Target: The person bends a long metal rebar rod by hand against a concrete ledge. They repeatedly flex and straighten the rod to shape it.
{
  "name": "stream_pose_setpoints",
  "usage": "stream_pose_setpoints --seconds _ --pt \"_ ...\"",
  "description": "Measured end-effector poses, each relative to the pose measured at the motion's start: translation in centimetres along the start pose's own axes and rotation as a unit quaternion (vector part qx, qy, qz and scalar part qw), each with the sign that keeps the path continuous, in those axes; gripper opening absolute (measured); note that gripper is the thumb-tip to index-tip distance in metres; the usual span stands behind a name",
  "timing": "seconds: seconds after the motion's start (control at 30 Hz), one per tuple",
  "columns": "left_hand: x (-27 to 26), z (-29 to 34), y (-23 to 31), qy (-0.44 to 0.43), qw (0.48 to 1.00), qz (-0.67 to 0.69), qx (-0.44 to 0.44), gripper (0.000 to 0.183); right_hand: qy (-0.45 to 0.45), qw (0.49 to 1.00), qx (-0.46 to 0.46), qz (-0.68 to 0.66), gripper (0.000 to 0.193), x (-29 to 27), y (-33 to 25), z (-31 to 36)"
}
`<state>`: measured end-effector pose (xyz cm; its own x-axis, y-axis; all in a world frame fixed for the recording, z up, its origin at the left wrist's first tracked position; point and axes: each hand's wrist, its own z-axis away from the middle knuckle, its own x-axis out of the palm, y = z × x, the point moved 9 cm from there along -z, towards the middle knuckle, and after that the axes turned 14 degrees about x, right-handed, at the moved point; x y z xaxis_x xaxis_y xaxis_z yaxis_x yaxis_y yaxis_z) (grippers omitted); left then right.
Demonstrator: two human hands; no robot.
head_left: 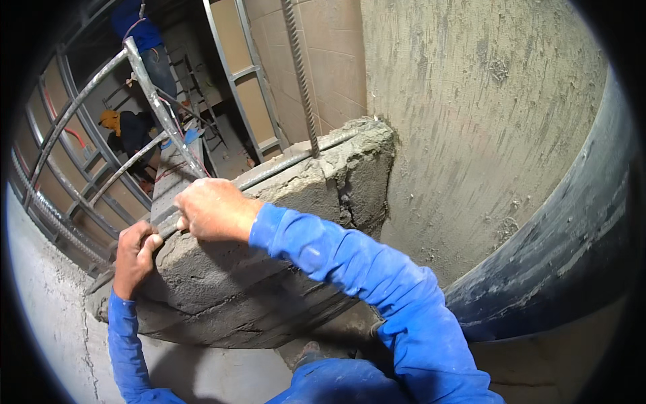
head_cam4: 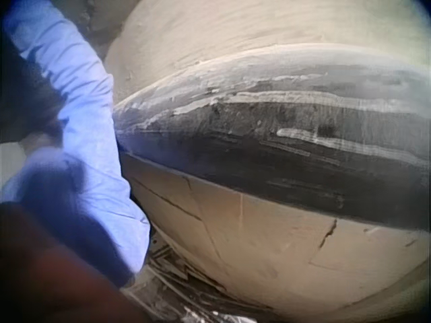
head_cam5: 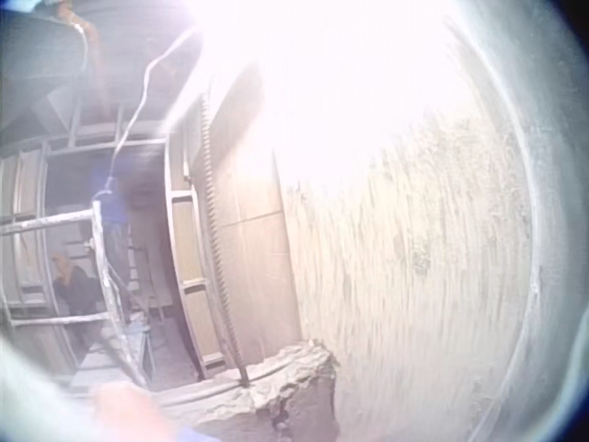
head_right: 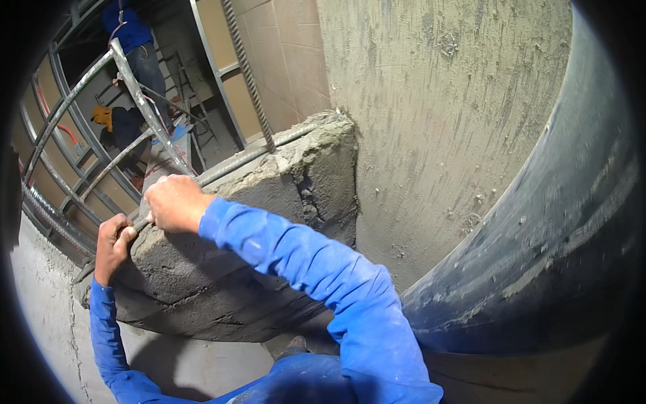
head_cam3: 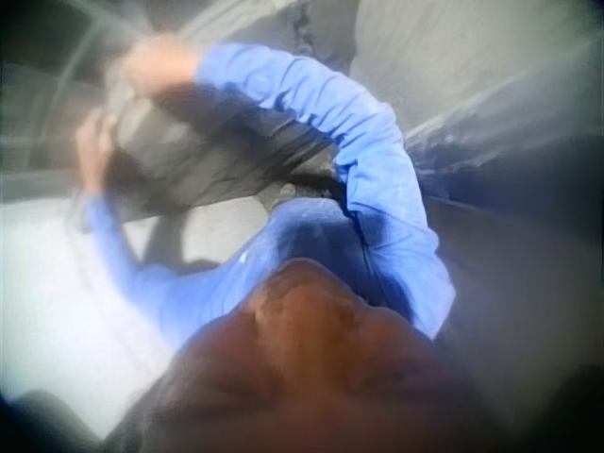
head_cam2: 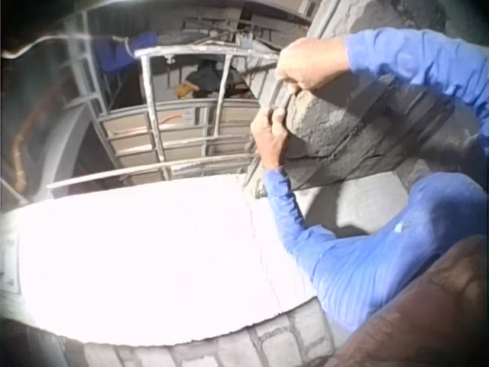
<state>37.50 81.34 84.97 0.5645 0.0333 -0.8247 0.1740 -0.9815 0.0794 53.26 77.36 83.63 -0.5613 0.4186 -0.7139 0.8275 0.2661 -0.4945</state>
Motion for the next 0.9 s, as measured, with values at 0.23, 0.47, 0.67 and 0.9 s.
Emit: stream_pose_setpoints --seconds 0.23,0.47,0.67,0.9 --pt "-0.4 0.0 0.8 0.008 0.997 -0.029 0.065 0.016 -0.019 0.995 -0.032 0.091 0.035 -0.8 -1.1 0.6" --pt "-1.3 0.4 1.1 0.054 0.996 -0.045 0.045 0.016 0.031 0.996 -0.01 0.082 0.031 -1.3 -1.7 1.2" --pt "-0.5 0.1 0.1 0.061 0.998 0.021 0.013 0.013 -0.016 0.998 0.009 0.061 0.03 0.3 -1.5 0.2" --pt "-0.2 -0.2 -0.2 0.054 0.997 0.048 0.033 0.011 -0.096 0.992 -0.038 0.074 0.032 0.9 -1.4 -0.9"
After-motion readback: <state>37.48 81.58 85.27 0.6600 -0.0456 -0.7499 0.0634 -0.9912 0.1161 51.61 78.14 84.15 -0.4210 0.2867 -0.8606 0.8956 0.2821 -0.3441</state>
